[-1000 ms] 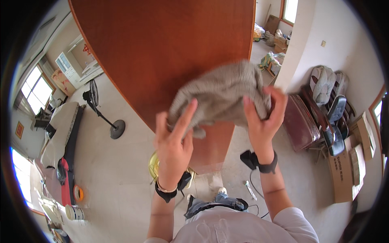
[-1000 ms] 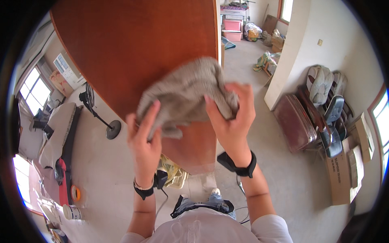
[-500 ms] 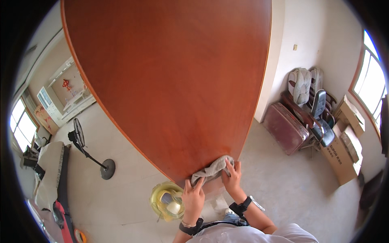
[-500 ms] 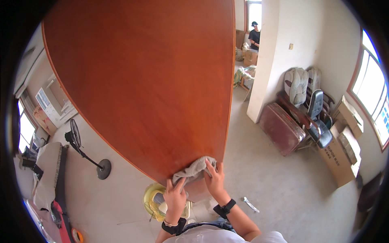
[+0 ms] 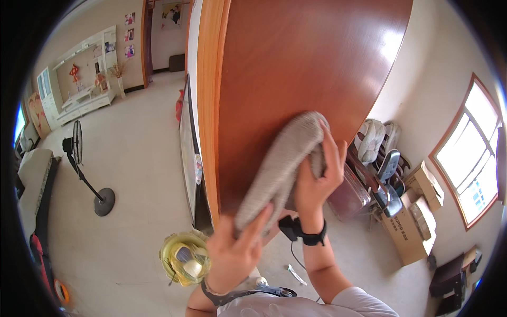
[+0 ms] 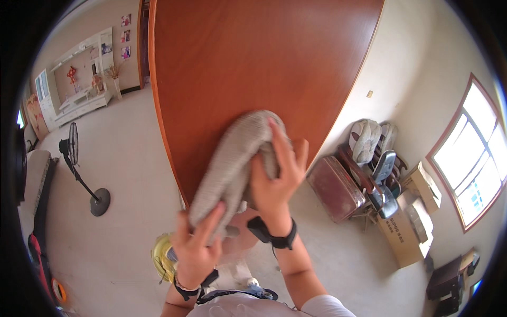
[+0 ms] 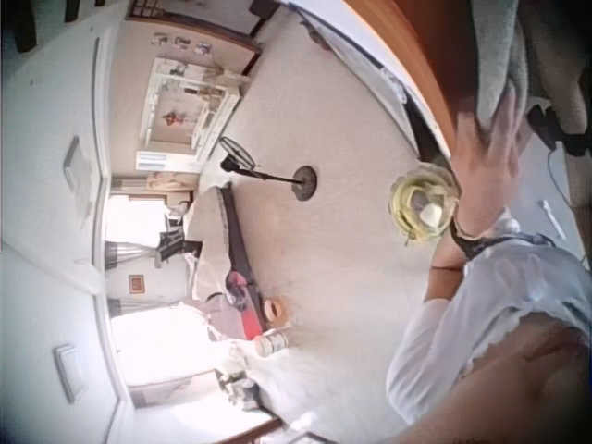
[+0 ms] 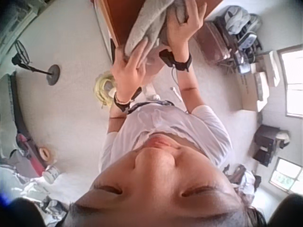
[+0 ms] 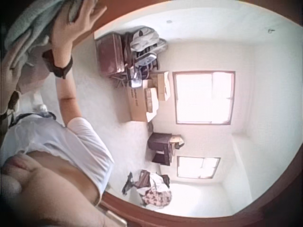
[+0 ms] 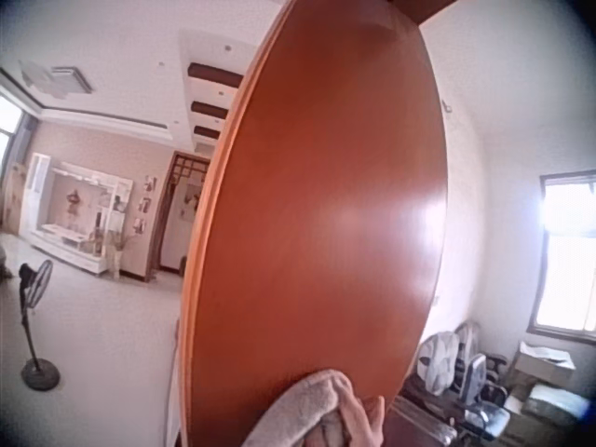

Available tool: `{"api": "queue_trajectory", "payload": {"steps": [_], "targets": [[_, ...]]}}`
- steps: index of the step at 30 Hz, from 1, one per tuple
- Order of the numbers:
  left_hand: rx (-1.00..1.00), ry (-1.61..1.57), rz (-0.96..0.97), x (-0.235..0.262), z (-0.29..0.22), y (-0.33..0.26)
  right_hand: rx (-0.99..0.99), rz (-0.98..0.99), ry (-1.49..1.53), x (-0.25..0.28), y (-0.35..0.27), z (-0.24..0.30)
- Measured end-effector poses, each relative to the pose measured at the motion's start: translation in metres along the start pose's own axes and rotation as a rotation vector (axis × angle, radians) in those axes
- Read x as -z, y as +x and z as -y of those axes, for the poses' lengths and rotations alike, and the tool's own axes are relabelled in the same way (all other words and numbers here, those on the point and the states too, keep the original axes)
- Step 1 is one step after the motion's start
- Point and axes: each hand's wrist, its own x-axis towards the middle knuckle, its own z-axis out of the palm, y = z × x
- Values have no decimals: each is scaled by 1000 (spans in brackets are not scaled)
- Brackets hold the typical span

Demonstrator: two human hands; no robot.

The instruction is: The person wipes the frames of a sliding glass door, a hallway pillar, and a bedroom door using a gray cloth.

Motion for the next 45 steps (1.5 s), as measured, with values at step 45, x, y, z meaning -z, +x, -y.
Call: {"api": "queue_trajectory", "payload": {"steps": [45], "targets": [[-265,177,-457,-18,7,70,-135,-32,160,1,51,13]]}}
